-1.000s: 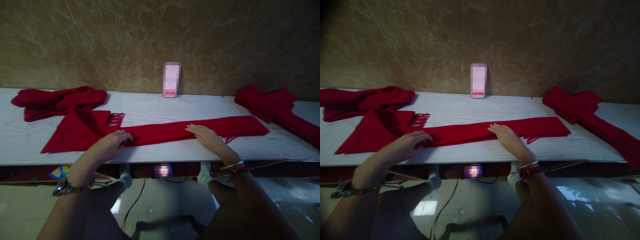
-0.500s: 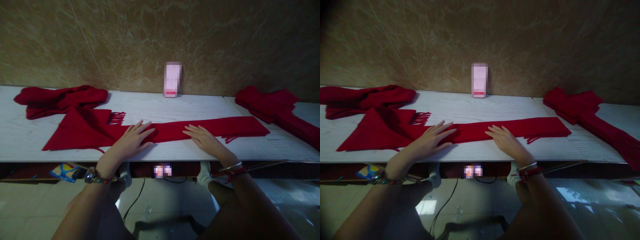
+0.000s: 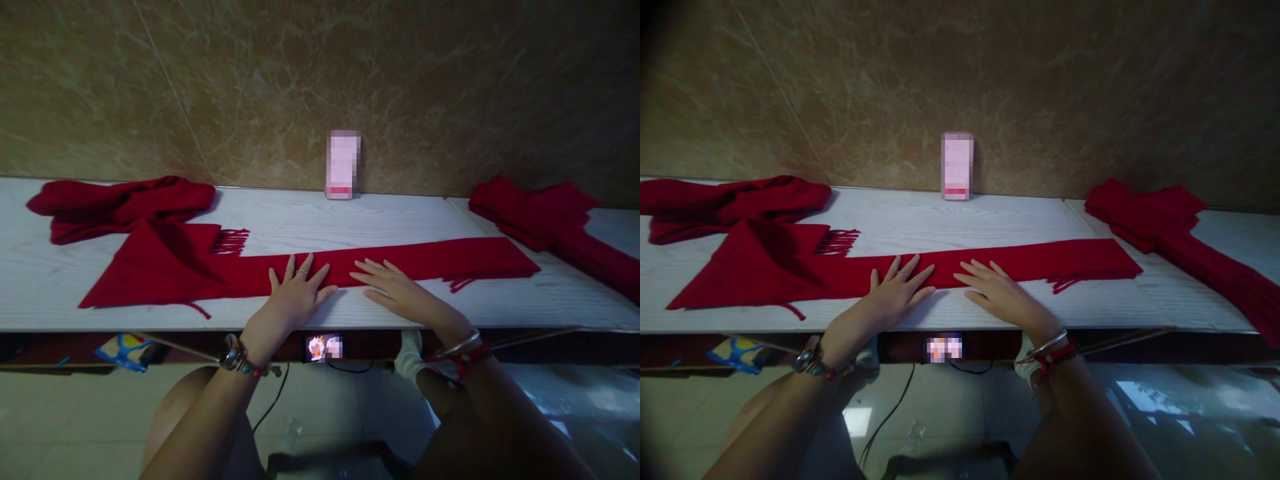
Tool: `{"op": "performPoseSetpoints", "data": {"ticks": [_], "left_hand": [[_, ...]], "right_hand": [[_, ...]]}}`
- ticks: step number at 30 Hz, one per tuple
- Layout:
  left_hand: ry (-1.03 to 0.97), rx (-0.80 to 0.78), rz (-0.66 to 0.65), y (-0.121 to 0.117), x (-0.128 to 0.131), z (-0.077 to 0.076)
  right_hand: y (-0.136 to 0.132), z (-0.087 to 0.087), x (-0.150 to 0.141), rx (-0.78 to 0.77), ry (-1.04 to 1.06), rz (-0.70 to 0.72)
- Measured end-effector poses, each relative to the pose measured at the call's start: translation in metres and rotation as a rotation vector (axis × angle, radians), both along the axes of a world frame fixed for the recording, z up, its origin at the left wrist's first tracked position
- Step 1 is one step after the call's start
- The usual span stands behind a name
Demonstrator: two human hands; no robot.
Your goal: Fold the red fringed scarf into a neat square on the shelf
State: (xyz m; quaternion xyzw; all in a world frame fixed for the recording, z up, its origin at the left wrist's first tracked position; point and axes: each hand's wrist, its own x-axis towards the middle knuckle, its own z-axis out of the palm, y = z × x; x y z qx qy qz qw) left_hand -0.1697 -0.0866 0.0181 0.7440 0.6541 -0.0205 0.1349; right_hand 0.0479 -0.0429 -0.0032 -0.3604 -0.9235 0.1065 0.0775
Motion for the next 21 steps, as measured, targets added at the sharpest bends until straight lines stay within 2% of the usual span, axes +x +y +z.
{"op": "performPoseSetpoints", "data": {"ticks": [3,7,10,13,16,21], "left_hand": [[0.039,0.004,0.055,-0.001,0.007,0.003],[0.076,0.164,0.098,0.0,0.016,0.001],[0.058,0.234,0.08,0.005,0.019,-0.005],[0.023,0.195,0.029,0.01,0.02,-0.01],[0.005,0.15,0.015,0.012,0.019,-0.011],[0.011,0.096,0.076,0.01,0.021,-0.006]], "right_hand": [[0.001,0.002,0.001,-0.037,0.029,-0.005],[0.003,0.004,0.0,-0.047,0.08,-0.024],[0.006,0.003,-0.003,0.032,0.179,-0.153],[0.01,0.001,-0.009,0.122,0.235,-0.339],[0.01,-0.001,-0.019,0.11,0.153,-0.39],[0.005,0.003,-0.033,0.022,-0.071,-0.313]]}}
